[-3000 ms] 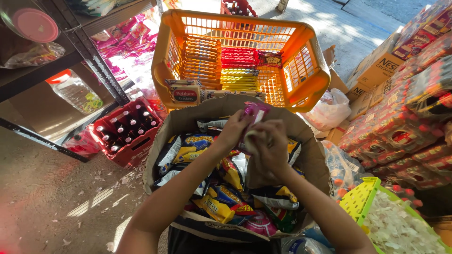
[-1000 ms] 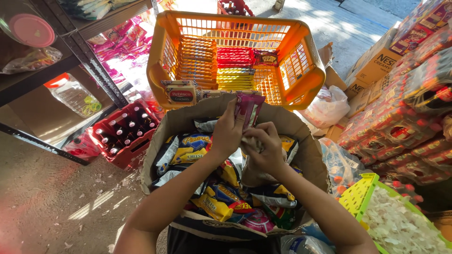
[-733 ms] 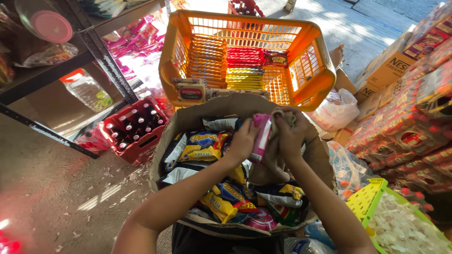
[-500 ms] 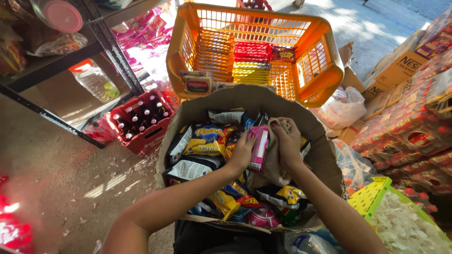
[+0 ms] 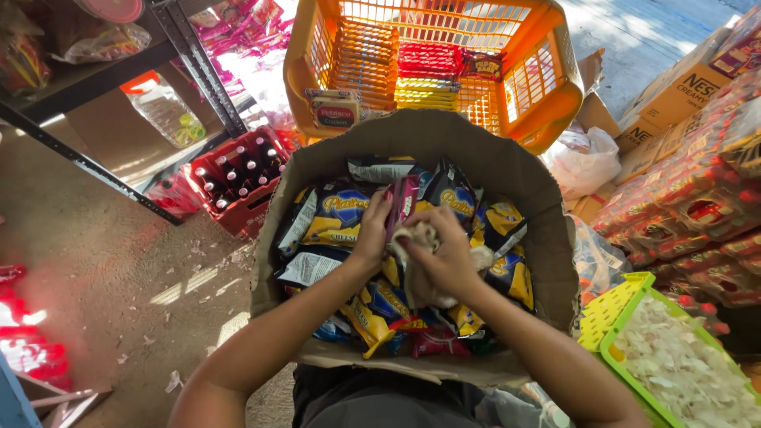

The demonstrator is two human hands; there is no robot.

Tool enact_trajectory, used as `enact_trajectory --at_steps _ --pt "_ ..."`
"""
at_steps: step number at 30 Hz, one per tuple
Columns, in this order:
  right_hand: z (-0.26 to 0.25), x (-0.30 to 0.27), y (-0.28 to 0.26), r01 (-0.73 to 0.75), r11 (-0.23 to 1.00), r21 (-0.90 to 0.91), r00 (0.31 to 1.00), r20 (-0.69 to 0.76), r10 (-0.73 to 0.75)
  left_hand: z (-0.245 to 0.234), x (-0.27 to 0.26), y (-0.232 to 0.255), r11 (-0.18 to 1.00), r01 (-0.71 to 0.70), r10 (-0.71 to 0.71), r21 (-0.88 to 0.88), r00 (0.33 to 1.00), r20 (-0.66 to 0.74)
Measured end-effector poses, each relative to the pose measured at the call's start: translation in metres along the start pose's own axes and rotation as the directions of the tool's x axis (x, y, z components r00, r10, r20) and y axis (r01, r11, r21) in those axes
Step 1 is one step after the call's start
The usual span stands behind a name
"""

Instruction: Wiping down individual snack packets with a cloth and organizing them in a box.

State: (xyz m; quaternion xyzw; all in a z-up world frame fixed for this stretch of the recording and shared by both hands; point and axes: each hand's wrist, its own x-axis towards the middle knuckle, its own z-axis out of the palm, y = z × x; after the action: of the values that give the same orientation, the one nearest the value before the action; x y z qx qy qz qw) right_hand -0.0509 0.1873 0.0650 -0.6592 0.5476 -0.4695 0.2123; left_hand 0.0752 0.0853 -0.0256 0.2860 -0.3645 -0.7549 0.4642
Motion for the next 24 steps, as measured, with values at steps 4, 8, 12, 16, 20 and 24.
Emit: enact_trajectory --at_steps 4,8,12,16,20,24 --pt "-0.009 0.018 0.009 -0.01 0.999 -0.048 0.993 -0.116 0.005 -0.004 0.002 0.005 0.997 0.035 -0.024 -0.062 0.986 0.167" --pt "-0.012 0.02 0.014 0.07 0.996 -0.048 0.973 -0.216 -0.079 0.01 0.012 0.016 0.912 0.385 -0.274 -0.142 0.828 0.489" --pt "-0.003 0.017 0.003 0.247 0.962 -0.117 0.965 -0.063 -0.256 0.005 0.034 0.016 0.867 0.471 -0.384 -0.161 0.838 0.388" --pt "-0.005 0.03 0.004 0.27 0.957 -0.107 0.963 0.049 -0.266 -0.038 0.069 -0.027 0.925 0.351 -0.191 -0.147 0.763 0.618" --pt "-0.021 0.049 0.015 0.18 0.972 -0.154 0.966 -0.159 -0.204 0.003 0.043 0.03 0.947 0.304 -0.205 -0.103 0.819 0.536" --pt "-0.026 0.057 0.032 0.022 0.985 -0.17 0.918 -0.386 -0.087 0.036 0.026 0.062 0.976 0.21 -0.148 -0.054 0.83 0.538"
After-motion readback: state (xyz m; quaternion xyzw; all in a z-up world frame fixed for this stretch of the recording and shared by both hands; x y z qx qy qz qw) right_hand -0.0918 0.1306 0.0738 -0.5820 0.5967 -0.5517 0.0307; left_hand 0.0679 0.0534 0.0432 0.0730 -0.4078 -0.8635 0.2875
